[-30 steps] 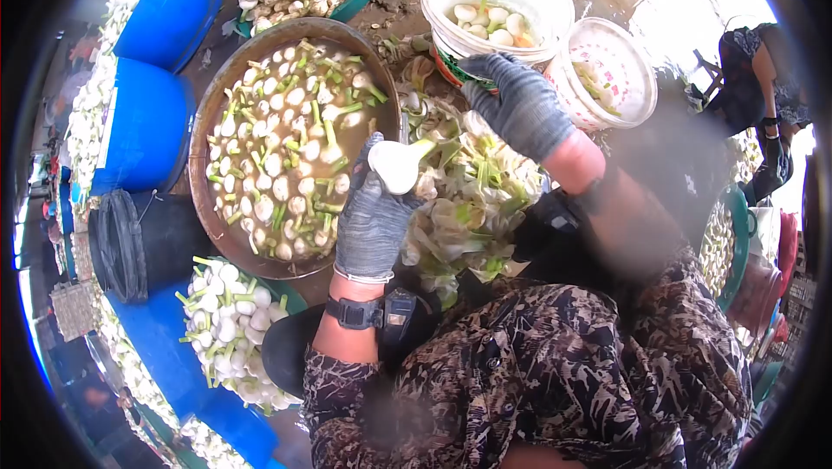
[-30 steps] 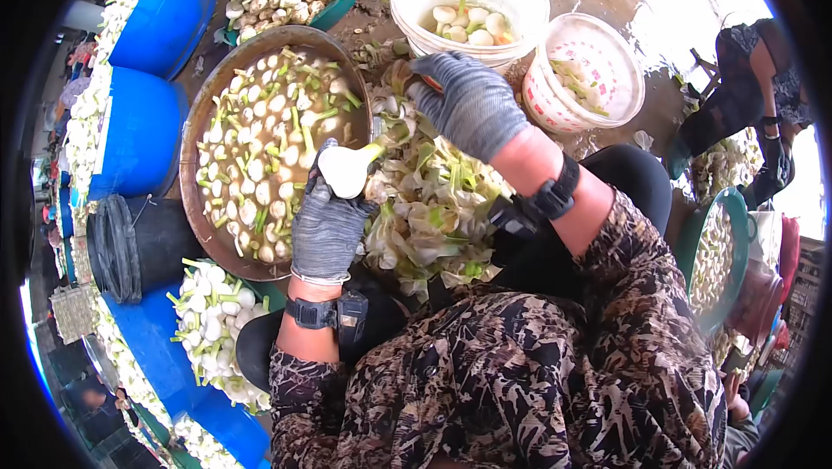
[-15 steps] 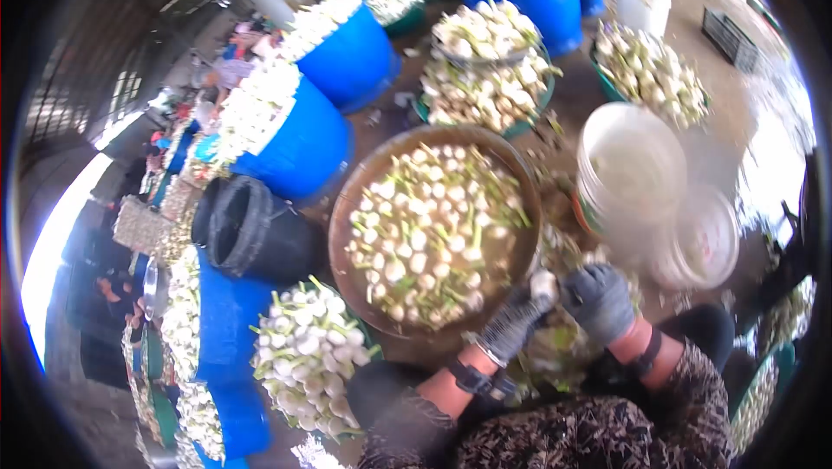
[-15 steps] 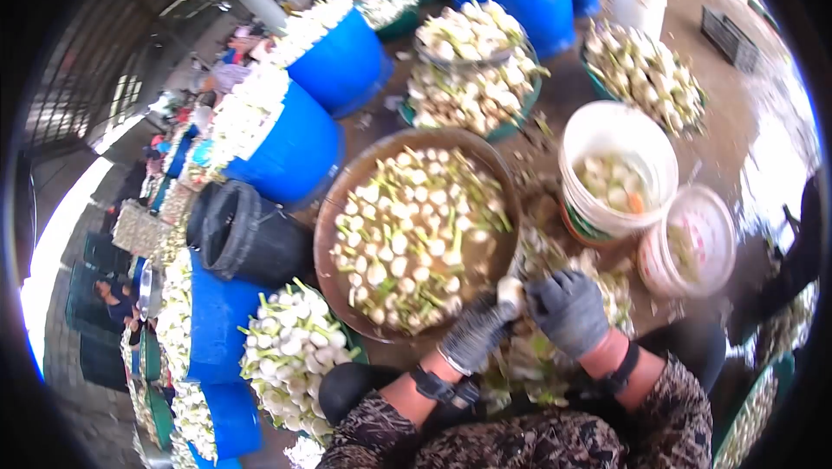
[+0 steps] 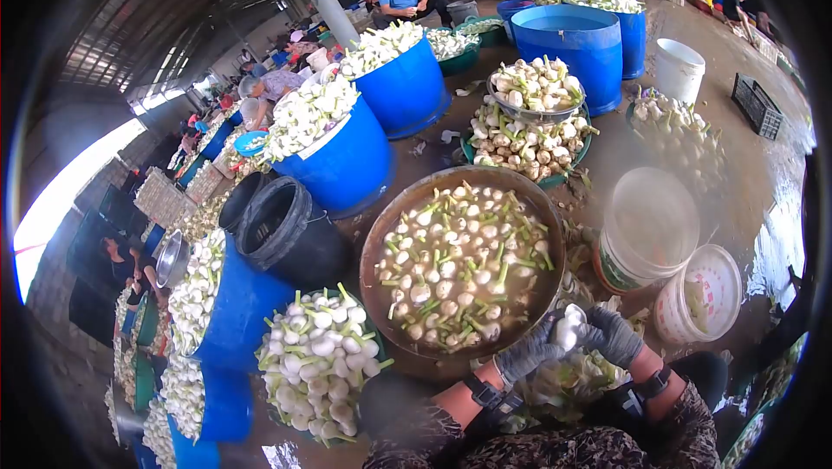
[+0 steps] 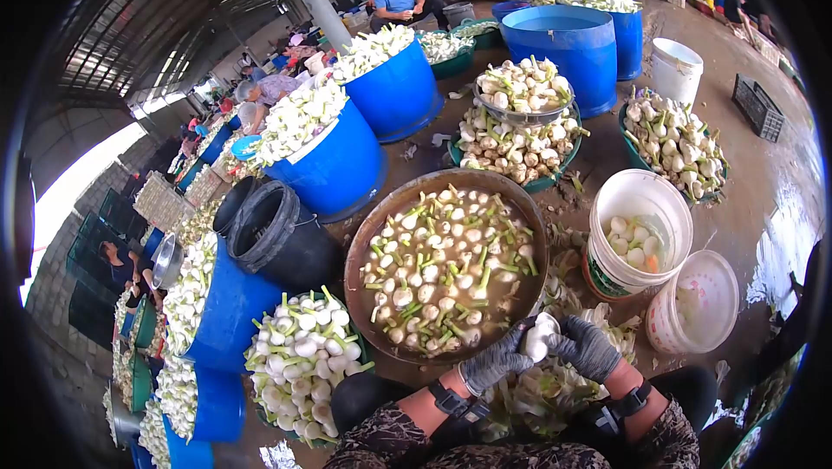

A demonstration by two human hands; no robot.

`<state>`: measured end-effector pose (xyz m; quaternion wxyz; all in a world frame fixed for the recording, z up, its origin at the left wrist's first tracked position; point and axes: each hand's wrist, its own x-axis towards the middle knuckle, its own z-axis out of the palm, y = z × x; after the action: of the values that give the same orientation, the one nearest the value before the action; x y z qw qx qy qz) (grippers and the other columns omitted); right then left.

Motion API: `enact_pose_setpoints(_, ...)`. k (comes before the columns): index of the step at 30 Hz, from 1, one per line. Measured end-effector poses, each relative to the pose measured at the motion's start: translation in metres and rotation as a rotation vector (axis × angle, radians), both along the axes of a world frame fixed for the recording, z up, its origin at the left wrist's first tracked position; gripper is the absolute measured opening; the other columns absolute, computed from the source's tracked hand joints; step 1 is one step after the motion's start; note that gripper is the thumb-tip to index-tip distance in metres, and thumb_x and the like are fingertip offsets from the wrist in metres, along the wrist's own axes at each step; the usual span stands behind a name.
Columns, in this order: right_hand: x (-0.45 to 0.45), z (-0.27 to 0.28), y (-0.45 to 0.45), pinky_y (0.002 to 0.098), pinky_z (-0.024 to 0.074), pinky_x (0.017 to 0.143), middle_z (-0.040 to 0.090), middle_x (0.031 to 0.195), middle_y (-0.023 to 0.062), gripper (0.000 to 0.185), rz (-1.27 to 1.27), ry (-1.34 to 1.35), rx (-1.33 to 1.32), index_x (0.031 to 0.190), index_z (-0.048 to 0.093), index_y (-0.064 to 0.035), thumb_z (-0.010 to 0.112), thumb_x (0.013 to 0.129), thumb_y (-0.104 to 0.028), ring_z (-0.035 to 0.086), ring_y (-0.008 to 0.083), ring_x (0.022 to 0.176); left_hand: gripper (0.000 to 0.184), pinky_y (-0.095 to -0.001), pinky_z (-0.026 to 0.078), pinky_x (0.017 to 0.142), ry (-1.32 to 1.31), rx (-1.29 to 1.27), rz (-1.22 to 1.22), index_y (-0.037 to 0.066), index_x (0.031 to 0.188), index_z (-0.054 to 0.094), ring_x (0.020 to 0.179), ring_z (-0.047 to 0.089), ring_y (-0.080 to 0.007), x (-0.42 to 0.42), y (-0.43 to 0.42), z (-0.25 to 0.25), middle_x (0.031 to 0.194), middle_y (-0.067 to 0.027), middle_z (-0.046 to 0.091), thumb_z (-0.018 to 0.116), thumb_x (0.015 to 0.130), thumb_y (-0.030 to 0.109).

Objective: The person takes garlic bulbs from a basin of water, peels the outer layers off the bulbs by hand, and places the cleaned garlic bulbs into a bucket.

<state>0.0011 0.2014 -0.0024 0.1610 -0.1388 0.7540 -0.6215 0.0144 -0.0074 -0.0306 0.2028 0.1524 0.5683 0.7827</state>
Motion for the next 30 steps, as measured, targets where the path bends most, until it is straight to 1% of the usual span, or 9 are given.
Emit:
enact_pose_setpoints(4, 0.003, 0.007, -0.005, 0.0349, 0.0469, 0.063, 0.058, 0.074, 0.0083, 0.022, -0.038, 0.146, 0.244, 0.092, 0.06, -0.0009, 0.07, 0.086, -0.02, 0.058, 0.0169, 0.07, 0.059, -0.0296, 0.042, 0.098, -0.048, 0.115, -0.068, 0.005, 0.135, 0.044, 0.108, 0.051, -0.0146, 0.001, 0.0, 0.011, 0.118, -0.0051, 0.054, 0.068, 0.086, 0.029)
enact_pose_setpoints(6, 0.012, 0.017, -0.017, 0.0413, 0.0455, 0.062, 0.057, 0.073, 0.0143, 0.02, -0.072, 0.7, 0.518, 0.085, 0.059, -0.0027, 0.071, 0.082, -0.018, 0.058, 0.0316, 0.068, 0.049, -0.0274, 0.038, 0.098, -0.045, -0.221, -0.006, 0.007, 0.13, 0.049, 0.111, 0.048, -0.0118, 0.005, -0.001, -0.006, 0.118, -0.0028, 0.054, 0.059, 0.094, 0.038)
enact_pose_setpoints(12, 0.005, -0.001, -0.028, 0.0471, 0.0459, 0.064, 0.058, 0.078, 0.0225, 0.02, -0.3, 0.35, 0.51, 0.086, 0.054, -0.0023, 0.066, 0.086, -0.018, 0.057, 0.0426, 0.073, 0.051, -0.0369, 0.045, 0.098, 0.414, -0.595, 0.193, 0.001, 0.129, 0.047, 0.112, 0.057, -0.032, 0.008, 0.004, 0.03, 0.12, -0.0196, 0.057, 0.058, 0.079, 0.005)
enact_pose_setpoints(17, -0.01, -0.013, -0.018, 0.0409, 0.0483, 0.07, 0.062, 0.082, 0.0193, 0.02, -0.137, 0.081, 0.456, 0.098, 0.06, 0.001, 0.058, 0.092, -0.018, 0.059, 0.0361, 0.073, 0.068, -0.0331, 0.045, 0.097, 0.553, -0.579, 0.187, 0.002, 0.141, 0.033, 0.111, 0.054, -0.0235, 0.01, -0.005, 0.016, 0.125, -0.0151, 0.052, 0.059, 0.079, 0.001)
enact_pose_setpoints(22, -0.031, -0.068, 0.011, 0.0408, 0.0519, 0.078, 0.063, 0.089, 0.019, 0.021, 0.264, 0.706, 0.609, 0.1, 0.063, -0.0003, 0.06, 0.085, -0.015, 0.062, 0.0374, 0.083, 0.041, -0.0287, 0.054, 0.081, -0.123, -0.003, 0.148, 0.007, 0.123, 0.049, 0.098, 0.06, -0.0167, 0.012, -0.007, 0.028, 0.112, -0.0115, 0.058, 0.061, 0.089, 0.026)
enact_pose_setpoints(23, -0.026, -0.081, 0.015, 0.0405, 0.0512, 0.078, 0.064, 0.089, 0.0195, 0.022, 0.168, 0.605, 0.173, 0.101, 0.062, -0.0006, 0.061, 0.084, -0.014, 0.062, 0.0367, 0.086, 0.043, -0.0249, 0.054, 0.067, -0.156, 0.133, 0.236, 0.006, 0.123, 0.049, 0.092, 0.061, -0.0144, 0.009, -0.002, 0.023, 0.108, -0.0093, 0.059, 0.06, 0.09, 0.032)
enact_pose_setpoints(25, -0.01, -0.048, 0.0, 0.0406, 0.0492, 0.078, 0.066, 0.098, 0.0208, 0.027, 0.152, 0.079, 0.406, 0.104, 0.062, -0.0012, 0.063, 0.085, -0.02, 0.062, 0.0364, 0.087, 0.04, -0.0218, 0.049, 0.05, -0.527, 0.195, 0.259, 0.009, 0.12, 0.053, 0.071, 0.063, -0.0116, 0.002, -0.005, 0.024, 0.093, -0.004, 0.062, 0.059, 0.091, 0.037)
enact_pose_setpoints(28, 0.004, -0.025, -0.015, 0.0456, 0.0494, 0.08, 0.065, 0.096, 0.0241, 0.032, 0.214, 0.056, 0.689, 0.103, 0.062, -0.0042, 0.055, 0.091, -0.033, 0.062, 0.0428, 0.091, 0.032, -0.0224, 0.049, 0.056, -0.644, 0.386, 0.136, 0.007, 0.1, 0.06, 0.064, 0.056, -0.0079, -0.005, -0.009, -0.012, 0.078, 0.0026, 0.059, 0.056, 0.094, 0.039)
enact_pose_setpoints(30, -0.009, -0.064, 0.001, 0.0466, 0.0495, 0.081, 0.066, 0.096, 0.0235, 0.033, 0.379, 0.209, 0.815, 0.103, 0.063, -0.005, 0.055, 0.09, -0.035, 0.062, 0.0432, 0.092, 0.041, -0.02, 0.042, 0.047, -0.522, 0.15, 0.371, 0.007, 0.113, 0.064, 0.058, 0.052, -0.005, -0.002, 0.005, -0.026, 0.079, 0.0026, 0.061, 0.052, 0.096, 0.043)
